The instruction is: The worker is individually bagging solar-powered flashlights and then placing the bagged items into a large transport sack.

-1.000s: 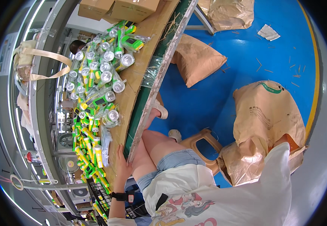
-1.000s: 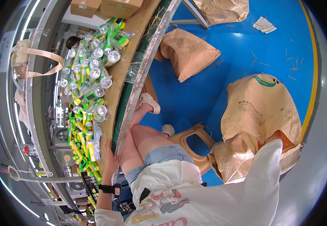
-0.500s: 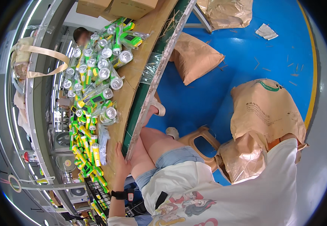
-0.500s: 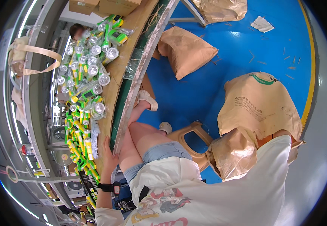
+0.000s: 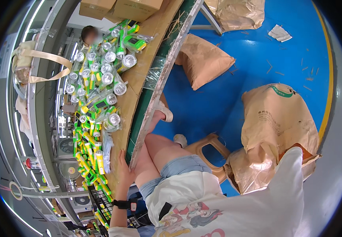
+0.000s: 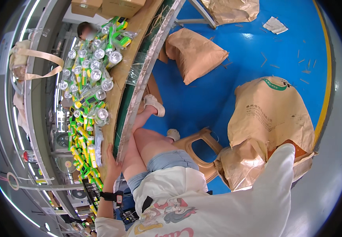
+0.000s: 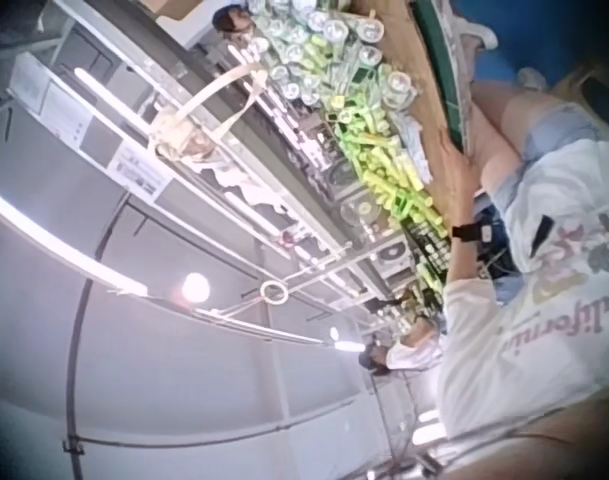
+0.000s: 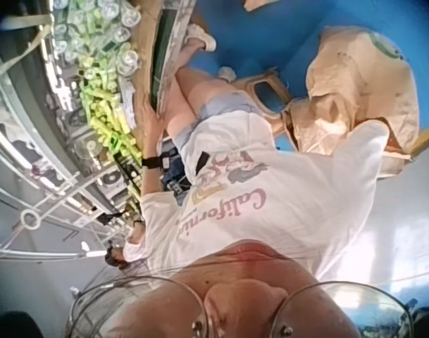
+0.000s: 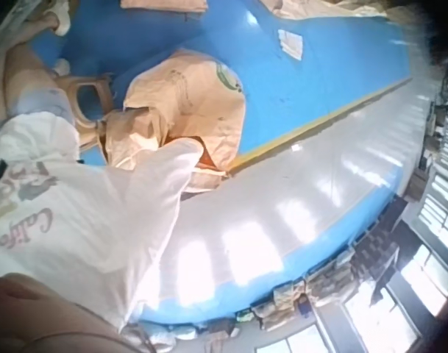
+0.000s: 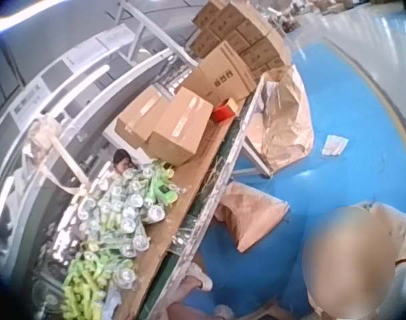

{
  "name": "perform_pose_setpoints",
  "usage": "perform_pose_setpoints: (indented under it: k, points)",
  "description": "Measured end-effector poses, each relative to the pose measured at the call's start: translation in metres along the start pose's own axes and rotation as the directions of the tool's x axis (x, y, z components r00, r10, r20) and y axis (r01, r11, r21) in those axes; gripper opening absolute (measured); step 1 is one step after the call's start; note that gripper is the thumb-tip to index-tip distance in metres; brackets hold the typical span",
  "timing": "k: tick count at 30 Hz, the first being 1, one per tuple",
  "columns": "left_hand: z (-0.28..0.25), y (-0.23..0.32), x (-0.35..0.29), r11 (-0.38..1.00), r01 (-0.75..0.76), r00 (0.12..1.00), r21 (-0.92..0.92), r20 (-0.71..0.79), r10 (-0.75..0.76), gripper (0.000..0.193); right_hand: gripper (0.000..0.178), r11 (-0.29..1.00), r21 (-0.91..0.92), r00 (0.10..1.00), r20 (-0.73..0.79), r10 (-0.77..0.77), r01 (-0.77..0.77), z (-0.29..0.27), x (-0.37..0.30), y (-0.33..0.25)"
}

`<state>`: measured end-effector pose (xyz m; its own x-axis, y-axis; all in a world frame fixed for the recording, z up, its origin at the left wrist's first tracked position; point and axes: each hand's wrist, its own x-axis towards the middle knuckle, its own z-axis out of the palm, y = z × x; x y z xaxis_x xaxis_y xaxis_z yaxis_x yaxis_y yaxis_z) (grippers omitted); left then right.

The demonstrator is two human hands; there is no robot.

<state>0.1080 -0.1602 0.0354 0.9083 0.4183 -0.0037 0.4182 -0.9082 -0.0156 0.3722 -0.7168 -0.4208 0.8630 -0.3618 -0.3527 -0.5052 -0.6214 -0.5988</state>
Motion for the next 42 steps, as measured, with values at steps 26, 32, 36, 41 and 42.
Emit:
perform_pose_setpoints:
  k: [26,32,36,41,42]
  points:
    - [0.008,-0.003,-0.002,0.984,-0.036,0.997,-0.175,-0.067,0.025,0.085,0.029,0.864,0.480,0.988,0.090,0.125,-0.153,-0.054,-0.052,-0.051]
    - [0.010,-0.007,-0.004,0.985,-0.050,0.995,-0.163,-0.089,0.036,0.085,0.031,0.761,0.611,0.975,0.125,0.182,-0.220,-0.088,-0.092,-0.084]
    - [0.013,-0.010,-0.004,0.982,-0.072,0.993,-0.172,-0.101,0.055,0.086,0.039,0.726,0.686,0.975,0.128,-0.182,0.045,-0.126,-0.137,-0.088]
    - [0.014,-0.010,-0.005,0.975,-0.074,0.992,-0.209,-0.115,0.051,0.087,0.045,0.613,0.781,0.971,0.038,-0.236,0.118,-0.182,-0.195,-0.139]
    - [0.013,-0.011,-0.006,0.977,-0.078,0.992,-0.197,-0.111,0.057,0.087,0.045,0.594,0.785,0.967,-0.021,-0.253,0.173,-0.187,-0.198,-0.144]
